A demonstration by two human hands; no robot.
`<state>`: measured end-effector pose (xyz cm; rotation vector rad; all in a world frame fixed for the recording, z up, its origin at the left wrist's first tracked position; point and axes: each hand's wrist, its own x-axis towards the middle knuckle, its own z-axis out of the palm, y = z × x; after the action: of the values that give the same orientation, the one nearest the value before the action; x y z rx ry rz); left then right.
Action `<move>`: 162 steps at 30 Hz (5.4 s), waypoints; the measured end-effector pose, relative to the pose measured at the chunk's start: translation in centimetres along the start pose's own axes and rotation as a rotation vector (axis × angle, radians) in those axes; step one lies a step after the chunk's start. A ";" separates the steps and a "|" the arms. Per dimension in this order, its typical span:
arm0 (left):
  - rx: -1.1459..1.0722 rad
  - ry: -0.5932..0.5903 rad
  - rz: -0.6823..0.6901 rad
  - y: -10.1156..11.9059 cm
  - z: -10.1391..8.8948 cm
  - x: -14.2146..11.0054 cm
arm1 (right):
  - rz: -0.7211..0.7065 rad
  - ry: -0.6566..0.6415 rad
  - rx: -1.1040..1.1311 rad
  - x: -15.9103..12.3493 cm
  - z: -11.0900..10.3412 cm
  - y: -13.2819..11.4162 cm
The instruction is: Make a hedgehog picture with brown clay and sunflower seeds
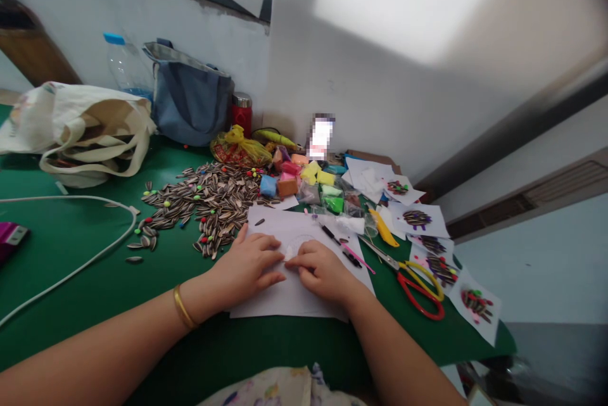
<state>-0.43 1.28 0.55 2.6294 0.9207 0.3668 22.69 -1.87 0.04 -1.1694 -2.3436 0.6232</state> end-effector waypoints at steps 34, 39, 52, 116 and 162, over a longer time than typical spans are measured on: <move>-0.029 -0.024 -0.021 -0.1 -0.1 0.1 | -0.085 0.070 -0.109 -0.4 -0.2 0.9; -0.029 -0.028 -0.018 -0.1 -0.2 0.1 | -0.084 0.064 -0.084 -0.3 -0.2 0.9; -0.015 -0.038 -0.024 -0.2 0.0 0.1 | -0.097 0.067 -0.146 -0.3 0.5 0.7; 0.000 0.023 0.017 -0.4 0.0 0.1 | -0.061 -0.009 -0.088 0.1 0.8 -0.3; 0.143 0.094 0.139 -0.5 0.6 -0.1 | -0.033 0.109 -0.137 0.0 0.5 0.7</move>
<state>-0.54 1.48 -0.20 2.8380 0.8230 0.4787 22.82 -1.61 -0.72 -1.1893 -2.3379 0.3821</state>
